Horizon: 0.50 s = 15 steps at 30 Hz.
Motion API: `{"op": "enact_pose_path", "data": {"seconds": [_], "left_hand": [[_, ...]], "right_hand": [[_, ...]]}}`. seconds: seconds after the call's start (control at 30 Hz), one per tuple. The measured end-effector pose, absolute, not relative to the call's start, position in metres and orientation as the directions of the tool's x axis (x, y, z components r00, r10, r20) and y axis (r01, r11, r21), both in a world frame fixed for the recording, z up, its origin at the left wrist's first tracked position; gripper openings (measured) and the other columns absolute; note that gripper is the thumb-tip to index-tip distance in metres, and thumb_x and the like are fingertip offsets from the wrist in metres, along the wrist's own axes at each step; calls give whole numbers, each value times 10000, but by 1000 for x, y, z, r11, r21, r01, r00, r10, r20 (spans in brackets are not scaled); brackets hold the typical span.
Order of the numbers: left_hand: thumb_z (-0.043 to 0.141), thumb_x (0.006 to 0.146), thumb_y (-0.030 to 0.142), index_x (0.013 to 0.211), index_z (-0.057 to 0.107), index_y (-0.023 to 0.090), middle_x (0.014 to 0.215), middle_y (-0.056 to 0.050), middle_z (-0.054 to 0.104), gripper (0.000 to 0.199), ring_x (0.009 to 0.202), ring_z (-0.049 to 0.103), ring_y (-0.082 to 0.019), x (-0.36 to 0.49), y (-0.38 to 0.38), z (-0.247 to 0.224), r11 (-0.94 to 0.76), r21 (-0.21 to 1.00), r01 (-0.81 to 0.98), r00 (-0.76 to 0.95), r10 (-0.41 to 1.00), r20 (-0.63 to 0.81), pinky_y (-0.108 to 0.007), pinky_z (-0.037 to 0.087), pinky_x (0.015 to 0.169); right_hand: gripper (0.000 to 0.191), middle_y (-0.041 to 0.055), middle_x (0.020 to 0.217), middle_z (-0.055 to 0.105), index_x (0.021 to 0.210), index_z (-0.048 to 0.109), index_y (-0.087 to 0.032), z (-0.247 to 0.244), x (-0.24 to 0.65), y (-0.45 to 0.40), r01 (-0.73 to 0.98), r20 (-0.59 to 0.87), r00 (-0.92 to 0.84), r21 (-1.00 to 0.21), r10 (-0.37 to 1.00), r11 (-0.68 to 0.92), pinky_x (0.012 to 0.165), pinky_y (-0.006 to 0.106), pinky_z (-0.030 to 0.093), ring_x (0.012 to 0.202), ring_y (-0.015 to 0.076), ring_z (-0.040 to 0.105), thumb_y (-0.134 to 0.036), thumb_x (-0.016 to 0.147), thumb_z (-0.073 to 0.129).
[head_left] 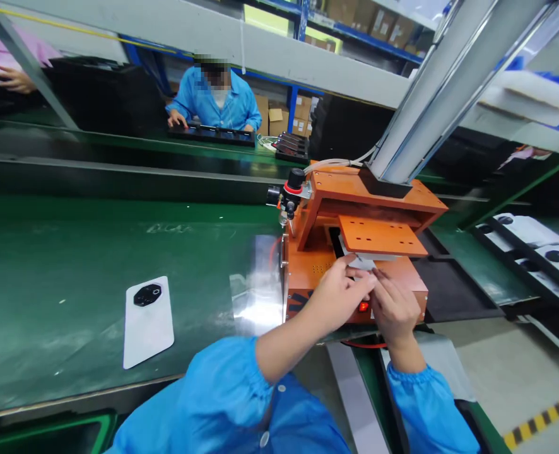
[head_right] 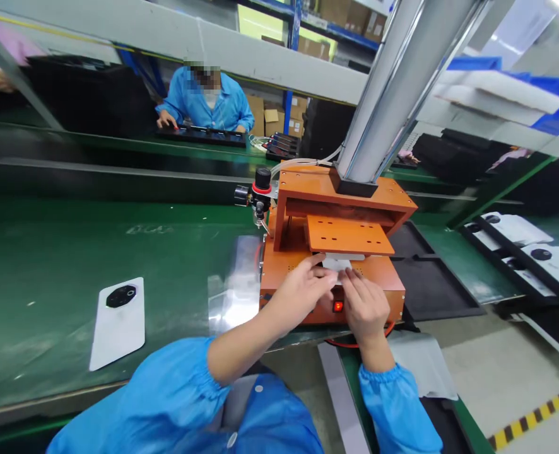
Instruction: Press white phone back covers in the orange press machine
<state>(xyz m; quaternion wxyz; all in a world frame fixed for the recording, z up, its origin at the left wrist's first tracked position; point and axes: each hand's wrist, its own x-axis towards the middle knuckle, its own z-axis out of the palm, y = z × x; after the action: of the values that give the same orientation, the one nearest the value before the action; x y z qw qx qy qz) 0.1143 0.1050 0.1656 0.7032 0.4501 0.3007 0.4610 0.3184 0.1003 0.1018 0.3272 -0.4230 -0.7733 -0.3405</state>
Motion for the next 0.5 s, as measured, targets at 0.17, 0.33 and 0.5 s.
{"op": "enact_pose_path", "data": {"seconds": [0.17,0.33,0.5], "left_hand": [[642,834,190,988,650,154,846,-26,707,158,617,601,-79,149,128,183,290,760,-582,353,932,-86,-192,479,618],[651,707,115,805,677,175,828,-23,741,118,757,681,-118,170,143,176,149,744,-652,183,982,-37,-185,510,671],[606,751,157,837,680,157,672,-19,700,112,497,610,-116,178,154,167,242,797,-554,231,964,-132,-170,388,410]], "right_hand": [[205,122,1086,763,1090,709,-183,110,324,124,828,740,-516,303,431,472,830,348,539,1052,249,709,-112,993,543],[213,136,894,726,825,693,-162,117,324,134,800,664,-577,341,476,494,757,379,498,872,264,671,-108,947,527],[280,118,759,667,722,679,-187,118,323,136,816,622,-568,341,538,467,705,379,469,774,267,611,-181,946,512]]}}
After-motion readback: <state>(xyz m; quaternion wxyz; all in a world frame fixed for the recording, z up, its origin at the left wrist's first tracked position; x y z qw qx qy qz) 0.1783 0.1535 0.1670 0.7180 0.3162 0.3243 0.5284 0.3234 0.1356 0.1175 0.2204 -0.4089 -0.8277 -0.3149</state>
